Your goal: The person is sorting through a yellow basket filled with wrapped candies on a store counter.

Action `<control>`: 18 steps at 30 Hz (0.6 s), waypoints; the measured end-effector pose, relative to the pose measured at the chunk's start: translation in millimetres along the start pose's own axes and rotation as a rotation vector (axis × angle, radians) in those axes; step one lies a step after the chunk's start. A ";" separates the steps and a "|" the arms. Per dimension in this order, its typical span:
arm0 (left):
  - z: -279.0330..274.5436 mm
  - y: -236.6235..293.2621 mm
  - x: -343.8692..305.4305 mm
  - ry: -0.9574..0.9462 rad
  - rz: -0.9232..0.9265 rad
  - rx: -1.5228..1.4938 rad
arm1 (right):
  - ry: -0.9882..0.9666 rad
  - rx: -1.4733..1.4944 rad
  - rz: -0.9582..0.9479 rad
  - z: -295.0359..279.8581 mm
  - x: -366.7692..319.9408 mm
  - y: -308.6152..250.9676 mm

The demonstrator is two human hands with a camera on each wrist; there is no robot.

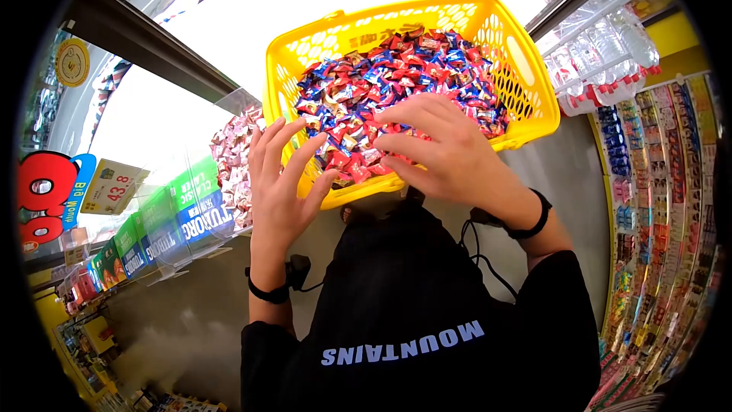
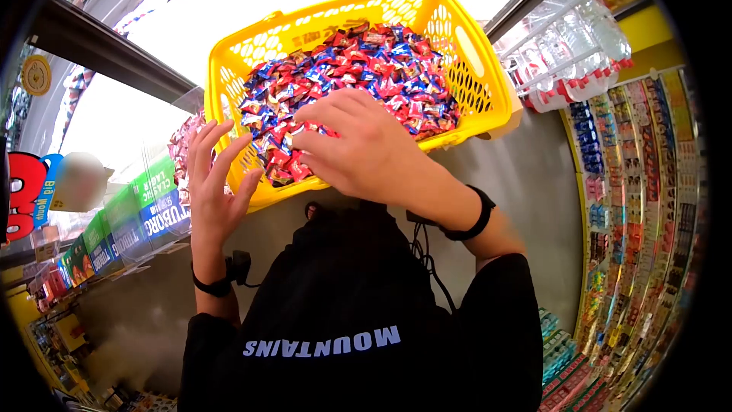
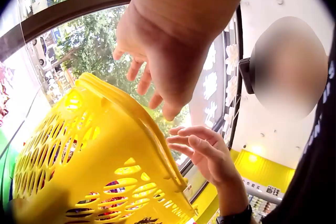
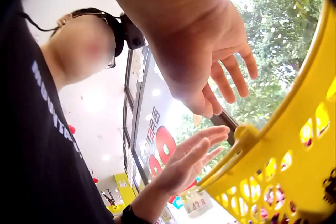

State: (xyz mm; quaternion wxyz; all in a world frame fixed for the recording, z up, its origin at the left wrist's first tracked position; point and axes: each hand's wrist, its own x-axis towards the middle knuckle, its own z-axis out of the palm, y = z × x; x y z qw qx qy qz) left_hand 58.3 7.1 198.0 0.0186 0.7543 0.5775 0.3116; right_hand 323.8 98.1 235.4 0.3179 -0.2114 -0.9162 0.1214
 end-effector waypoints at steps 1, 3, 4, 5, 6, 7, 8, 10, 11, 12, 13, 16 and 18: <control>3.9 5.3 4.5 -0.019 -0.003 -0.002 | -0.021 -0.048 0.002 -16.5 -1.1 10.2; 16.9 13.3 10.0 -0.045 -0.038 0.011 | -0.113 -0.127 0.014 -44.7 0.0 34.7; 25.8 13.0 12.1 -0.047 -0.036 -0.002 | -0.187 -0.156 0.025 -56.1 2.0 49.2; 35.0 11.8 14.6 -0.052 -0.035 -0.015 | -0.260 -0.184 0.038 -62.4 4.3 63.1; 40.5 12.0 15.5 -0.056 -0.031 -0.026 | -0.345 -0.175 0.062 -63.4 6.9 78.7; 42.0 13.2 14.7 -0.037 -0.052 0.018 | -0.428 -0.168 0.087 -61.7 8.2 95.8; 43.0 14.3 14.7 -0.034 -0.064 0.029 | -0.510 -0.165 0.112 -59.5 8.2 109.8; 42.1 15.4 15.3 -0.025 -0.083 0.055 | -0.781 -0.247 0.209 -43.6 10.9 126.6; 42.8 14.9 13.6 -0.037 -0.079 0.070 | -0.911 -0.295 0.262 -33.6 12.4 134.3; 43.1 14.7 13.2 -0.035 -0.084 0.055 | -0.991 -0.361 0.231 -22.0 11.2 142.5; 42.6 14.3 12.8 -0.034 -0.091 0.042 | -1.061 -0.396 0.218 -12.1 11.4 146.9; 40.7 13.8 12.5 -0.027 -0.101 0.023 | -1.042 -0.476 0.147 13.6 3.0 159.4; 41.6 13.5 13.3 -0.021 -0.097 0.017 | -1.004 -0.487 0.126 25.0 -2.7 168.2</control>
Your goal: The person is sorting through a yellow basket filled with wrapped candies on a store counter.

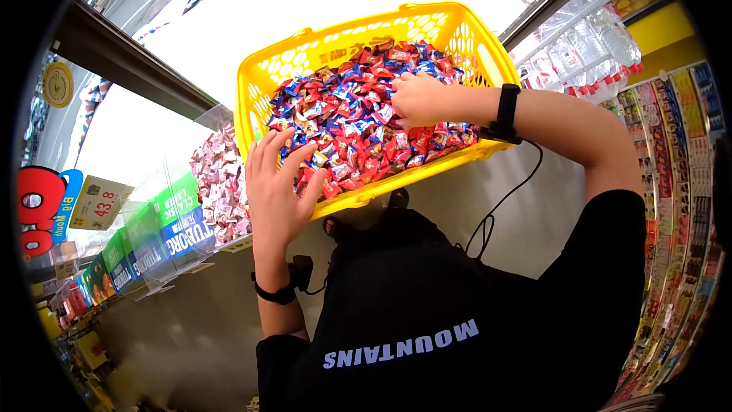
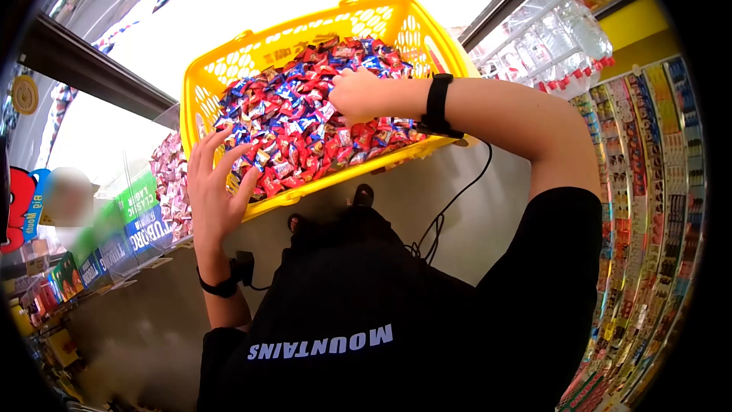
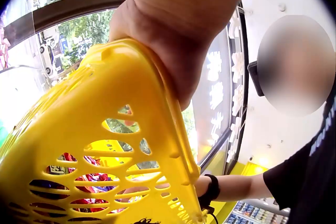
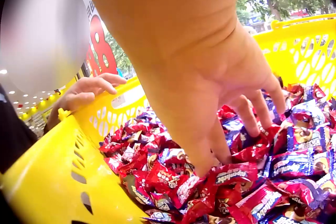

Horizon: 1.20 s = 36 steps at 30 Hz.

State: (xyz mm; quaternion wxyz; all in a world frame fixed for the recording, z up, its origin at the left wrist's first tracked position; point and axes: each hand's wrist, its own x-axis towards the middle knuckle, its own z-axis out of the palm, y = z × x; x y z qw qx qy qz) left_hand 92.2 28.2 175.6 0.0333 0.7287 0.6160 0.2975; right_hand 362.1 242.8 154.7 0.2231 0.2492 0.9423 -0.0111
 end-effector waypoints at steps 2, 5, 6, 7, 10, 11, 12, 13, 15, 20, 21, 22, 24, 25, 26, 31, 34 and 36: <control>-0.2 0.5 -0.1 0.008 0.001 -0.012 | -0.017 0.020 -0.019 7.4 10.3 7.3; 0.2 -0.4 -0.3 0.022 0.002 -0.021 | -0.036 0.202 0.039 -32.9 -2.8 5.8; -0.4 0.8 0.1 0.022 -0.001 -0.025 | -0.021 0.265 0.059 -45.9 -8.9 5.4; -1.2 1.6 0.4 0.020 -0.002 -0.029 | 0.086 0.283 0.016 -54.5 -15.9 7.4; 0.5 -1.0 -0.5 0.025 0.008 -0.023 | 0.482 0.458 0.023 -78.4 -56.1 -15.4; 0.3 -1.6 -0.3 0.020 0.009 -0.024 | 0.586 0.462 -0.008 -77.7 -65.5 -24.9; 0.1 -1.7 -0.5 0.014 0.010 -0.026 | 0.690 0.465 -0.037 -76.4 -75.5 -35.5; -0.1 -0.9 -0.9 0.011 0.009 -0.029 | 0.792 0.464 -0.070 -75.2 -84.8 -47.2; -3.4 0.6 -1.7 -0.020 0.018 -0.026 | 0.895 0.456 -0.102 -63.2 -92.6 -76.0; -7.5 6.8 2.3 -0.033 0.072 -0.023 | 1.009 0.571 -0.032 -24.0 -72.3 -126.1; -7.8 5.7 2.4 -0.038 0.084 -0.035 | 1.028 0.567 -0.046 -20.5 -66.6 -129.1; -7.9 4.0 2.2 -0.045 0.095 -0.047 | 1.047 0.565 -0.057 -17.6 -61.8 -132.2; -7.0 0.8 1.1 -0.059 0.120 -0.067 | 1.072 0.588 -0.080 -11.1 -52.4 -138.2; -6.2 -1.4 1.3 -0.062 0.134 -0.071 | 1.081 0.612 -0.095 -7.8 -46.8 -140.4; -6.1 -2.4 1.4 -0.067 0.147 -0.075 | 1.090 0.639 -0.109 -6.3 -43.5 -141.5; -6.9 1.6 1.3 -0.072 0.138 -0.072 | 1.068 0.672 -0.107 -9.0 -46.8 -140.4; -9.1 6.0 3.8 -0.082 0.148 -0.054 | 1.074 0.720 -0.122 -12.3 -47.0 -141.4; -5.4 1.7 1.6 -0.087 0.163 -0.032 | 1.075 0.747 -0.121 -15.4 -47.0 -141.0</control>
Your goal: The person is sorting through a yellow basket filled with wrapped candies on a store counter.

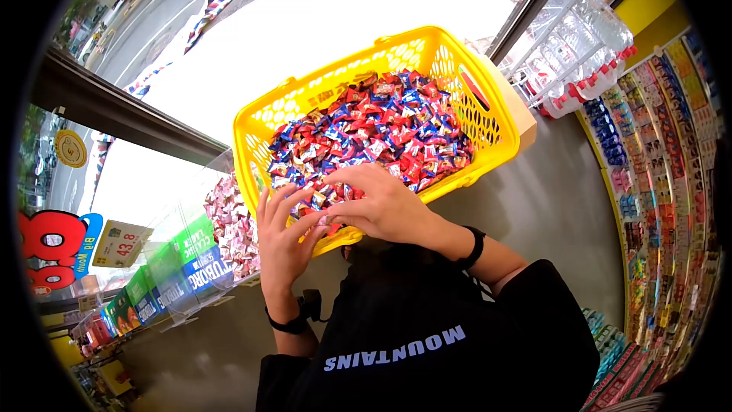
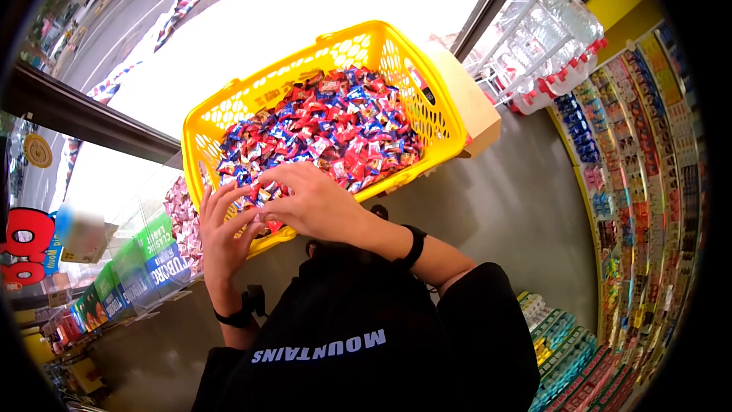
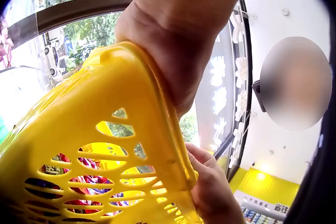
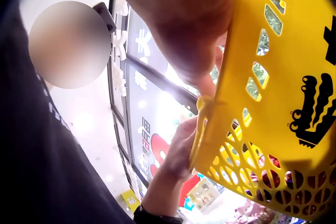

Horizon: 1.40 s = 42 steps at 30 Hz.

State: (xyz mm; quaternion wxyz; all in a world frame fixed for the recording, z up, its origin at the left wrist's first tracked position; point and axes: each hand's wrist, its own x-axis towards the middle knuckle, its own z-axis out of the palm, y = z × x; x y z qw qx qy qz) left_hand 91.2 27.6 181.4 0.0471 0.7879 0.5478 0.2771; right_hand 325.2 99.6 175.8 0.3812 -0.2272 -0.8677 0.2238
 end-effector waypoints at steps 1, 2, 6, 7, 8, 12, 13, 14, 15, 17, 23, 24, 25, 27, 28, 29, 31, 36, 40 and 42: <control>-0.1 -0.3 -0.6 0.005 0.004 -0.001 | -0.014 -0.007 0.008 0.5 -0.5 0.5; -0.1 -0.8 -0.8 0.011 0.007 -0.002 | -0.028 -0.014 0.015 1.2 -1.1 1.6; 1.9 -0.6 -2.6 0.030 0.026 0.007 | -0.050 -0.021 0.007 3.8 -2.3 4.2; 2.5 0.1 -2.4 0.031 0.028 0.011 | -0.051 -0.015 0.009 4.1 -2.0 4.4; 3.2 1.1 -2.1 0.033 0.031 0.015 | -0.052 -0.010 0.010 4.2 -1.5 4.3; 2.4 6.5 1.5 0.040 0.082 0.094 | -0.065 0.033 0.031 5.8 -3.0 7.2; 2.0 7.9 2.8 0.045 0.084 0.098 | -0.049 0.028 0.032 4.8 -2.4 7.4; 0.8 9.6 3.4 0.049 0.083 0.103 | -0.033 0.026 0.034 3.4 -2.0 6.4; 0.1 11.0 3.0 0.052 0.082 0.108 | -0.018 0.025 0.035 2.9 -2.1 5.8; 2.4 12.2 0.5 0.098 0.076 0.132 | 0.011 0.008 0.025 2.7 -2.6 7.1; 2.4 12.2 -5.3 0.123 0.056 0.151 | 0.073 -0.036 -0.029 1.9 -1.5 6.0; 1.6 12.9 -5.5 0.109 0.043 0.145 | 0.081 -0.051 -0.048 2.0 -1.6 6.3; -0.5 14.4 -3.6 0.084 0.037 0.105 | 0.081 -0.110 -0.073 1.6 -2.7 6.1; -4.9 17.6 1.1 0.034 0.025 0.025 | 0.079 -0.229 -0.120 1.0 -6.9 4.1; -4.7 17.0 1.3 0.017 0.028 0.026 | 0.083 -0.228 -0.134 2.1 -6.9 2.9; -4.2 15.8 1.7 0.001 0.032 0.027 | 0.086 -0.228 -0.148 3.1 -5.9 1.7; -4.9 14.1 1.7 -0.033 0.033 0.000 | 0.093 -0.224 -0.164 2.2 -5.8 0.2; -9.9 12.2 0.1 -0.033 0.021 -0.045 | 0.114 -0.228 -0.183 -0.4 -6.6 -0.5; -26.8 -7.0 -16.5 0.108 -0.085 0.029 | 0.155 -0.239 -0.132 3.1 -6.0 -1.5; -34.4 -30.0 -33.3 0.242 -0.182 0.044 | 0.145 -0.241 -0.112 2.4 -3.5 -4.0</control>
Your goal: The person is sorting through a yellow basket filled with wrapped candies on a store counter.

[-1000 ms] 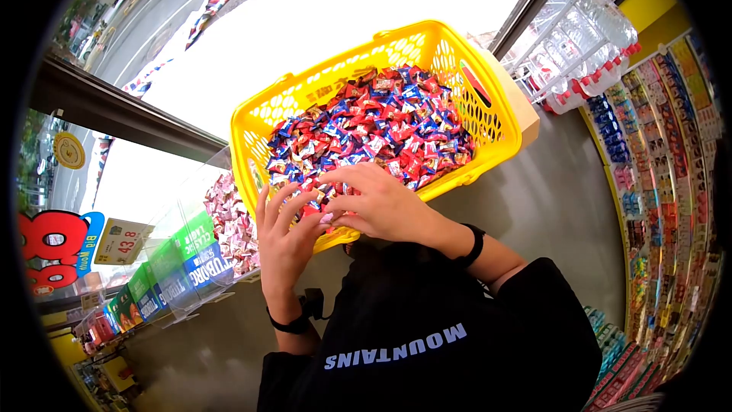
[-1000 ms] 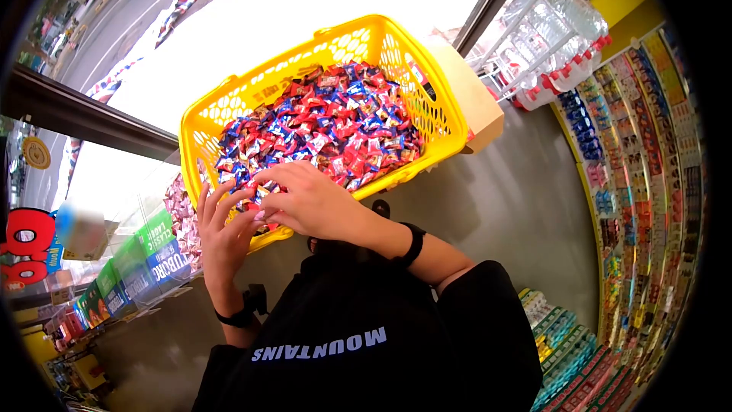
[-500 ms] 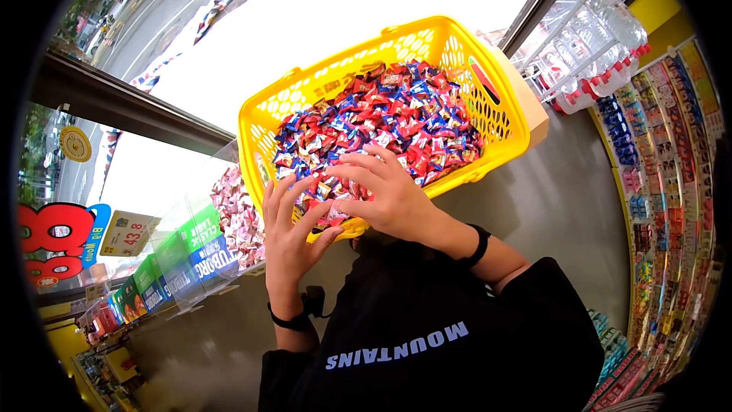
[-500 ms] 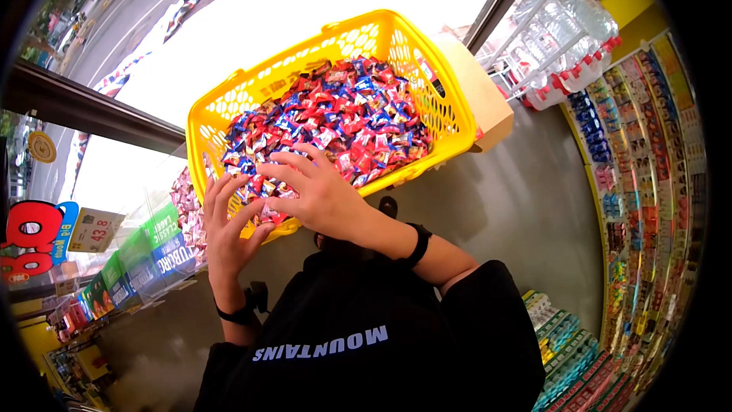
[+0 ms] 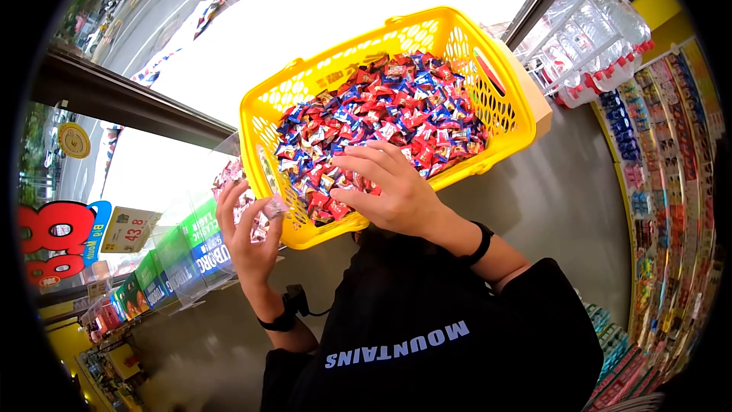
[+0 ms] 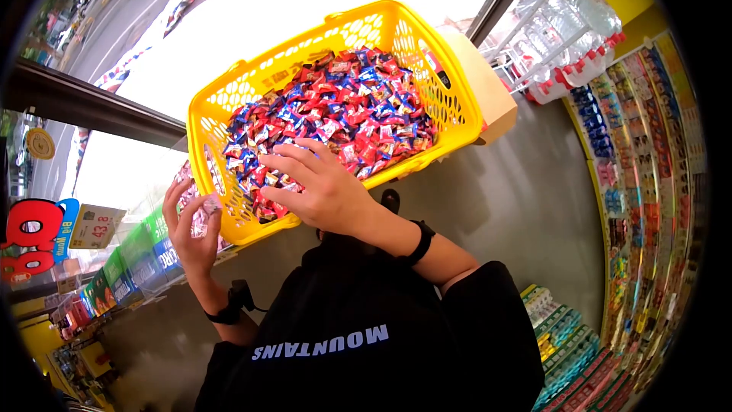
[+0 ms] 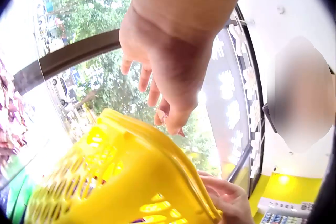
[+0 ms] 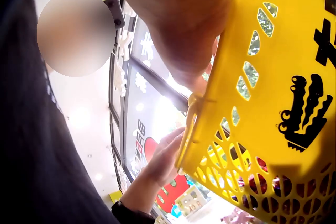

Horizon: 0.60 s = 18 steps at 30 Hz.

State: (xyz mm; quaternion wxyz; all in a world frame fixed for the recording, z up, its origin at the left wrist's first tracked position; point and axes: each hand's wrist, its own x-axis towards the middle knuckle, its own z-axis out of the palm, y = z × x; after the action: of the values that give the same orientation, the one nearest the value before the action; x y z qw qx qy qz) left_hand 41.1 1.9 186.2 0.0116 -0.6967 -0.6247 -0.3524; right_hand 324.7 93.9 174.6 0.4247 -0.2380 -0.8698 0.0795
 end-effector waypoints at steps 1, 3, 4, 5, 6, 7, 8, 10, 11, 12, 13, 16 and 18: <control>-4.1 -16.2 -7.6 0.075 -0.061 0.003 | -0.021 -0.019 -0.011 1.3 -1.5 1.0; -9.9 -40.4 -21.5 0.184 -0.197 0.075 | -0.039 -0.033 0.006 1.1 -1.8 -0.7; -9.3 -56.0 -31.2 0.162 -0.249 0.126 | -0.047 -0.040 0.013 1.5 -1.3 -0.9; -5.3 -76.3 -44.6 0.141 -0.301 0.177 | -0.057 -0.052 0.013 2.6 -1.7 -0.4; -0.3 -96.2 -59.0 0.119 -0.354 0.226 | -0.065 -0.052 0.018 3.2 -1.5 -0.5; 5.7 -114.2 -73.4 0.060 -0.355 0.262 | -0.072 -0.052 0.023 3.6 -1.5 -0.8; 16.2 -130.6 -89.5 0.033 -0.382 0.260 | -0.080 -0.054 0.029 3.7 -1.4 -0.9; 30.9 -147.4 -113.1 -0.044 -0.386 0.331 | -0.093 -0.042 0.041 2.4 1.0 -1.6; 37.4 -155.0 -122.6 -0.057 -0.390 0.333 | -0.106 -0.040 0.050 1.2 2.2 -1.9; 38.3 -154.3 -124.8 -0.068 -0.410 0.341 | -0.120 -0.037 0.058 0.7 2.9 -2.3; 40.5 -154.0 -126.4 -0.078 -0.430 0.349 | -0.122 -0.036 0.057 1.2 2.9 -2.0; 39.6 -145.6 -119.8 -0.069 -0.433 0.356 | -0.129 -0.028 0.050 3.8 2.2 0.3; 34.6 -136.2 -107.7 -0.031 -0.422 0.341 | -0.133 -0.021 0.048 4.3 1.9 1.3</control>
State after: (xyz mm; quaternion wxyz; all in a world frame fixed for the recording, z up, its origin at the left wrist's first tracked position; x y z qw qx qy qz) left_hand -59.0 -45.3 48.0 0.0457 -0.5444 -0.8065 -0.2259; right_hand 320.8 96.2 172.8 0.3614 -0.2573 -0.8911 0.0960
